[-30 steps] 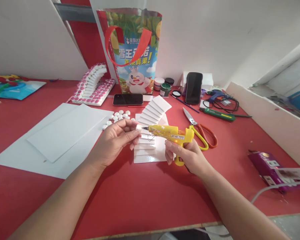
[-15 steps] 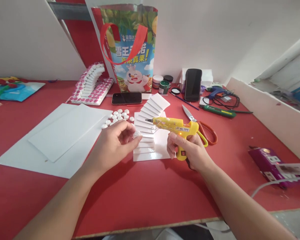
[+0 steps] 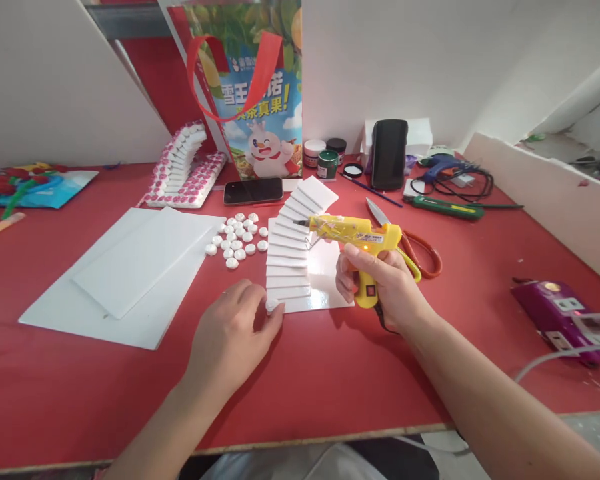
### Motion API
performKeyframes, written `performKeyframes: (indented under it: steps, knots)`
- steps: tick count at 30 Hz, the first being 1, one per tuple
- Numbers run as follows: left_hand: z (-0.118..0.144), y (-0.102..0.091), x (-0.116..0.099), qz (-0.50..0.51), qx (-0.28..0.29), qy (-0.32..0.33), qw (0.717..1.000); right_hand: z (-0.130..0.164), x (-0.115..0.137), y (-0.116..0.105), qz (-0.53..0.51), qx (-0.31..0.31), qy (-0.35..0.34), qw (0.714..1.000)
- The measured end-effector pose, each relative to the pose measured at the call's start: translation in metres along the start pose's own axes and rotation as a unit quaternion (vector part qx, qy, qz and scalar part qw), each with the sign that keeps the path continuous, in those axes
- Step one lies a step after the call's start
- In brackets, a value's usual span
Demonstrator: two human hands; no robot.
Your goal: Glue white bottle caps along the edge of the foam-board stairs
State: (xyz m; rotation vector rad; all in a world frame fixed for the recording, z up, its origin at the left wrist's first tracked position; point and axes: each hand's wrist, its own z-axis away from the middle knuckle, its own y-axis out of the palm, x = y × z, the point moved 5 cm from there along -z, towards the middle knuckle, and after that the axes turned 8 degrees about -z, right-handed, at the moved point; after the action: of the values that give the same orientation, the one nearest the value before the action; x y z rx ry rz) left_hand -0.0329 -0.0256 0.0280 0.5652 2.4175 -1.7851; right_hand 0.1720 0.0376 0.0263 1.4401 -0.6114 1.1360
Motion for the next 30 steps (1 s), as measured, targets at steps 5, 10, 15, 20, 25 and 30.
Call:
performKeyframes:
  steps: [5,10,15,20,25,30]
  knots:
    - [0.0,0.004,0.003,-0.003,0.01,-0.014,1.0,-0.001,0.0,-0.001,0.006,0.006,-0.001,1.0]
    - [0.001,0.006,0.005,-0.007,0.025,-0.024,0.999,-0.002,0.0,-0.002,-0.006,0.007,-0.008,1.0]
    - [-0.001,0.005,0.003,-0.012,0.03,-0.019,0.999,-0.002,-0.001,-0.003,0.001,0.006,-0.004,1.0]
    - [-0.001,0.006,0.01,0.007,0.056,-0.024,0.998,-0.001,-0.001,-0.003,0.004,0.005,-0.003,1.0]
    - [0.004,-0.004,0.02,0.025,0.058,0.002,0.998,-0.002,-0.001,-0.002,0.0,0.003,-0.007,1.0]
    - [0.01,-0.016,0.015,0.074,0.015,0.073,0.994,-0.002,-0.001,-0.002,-0.001,0.004,-0.008,1.0]
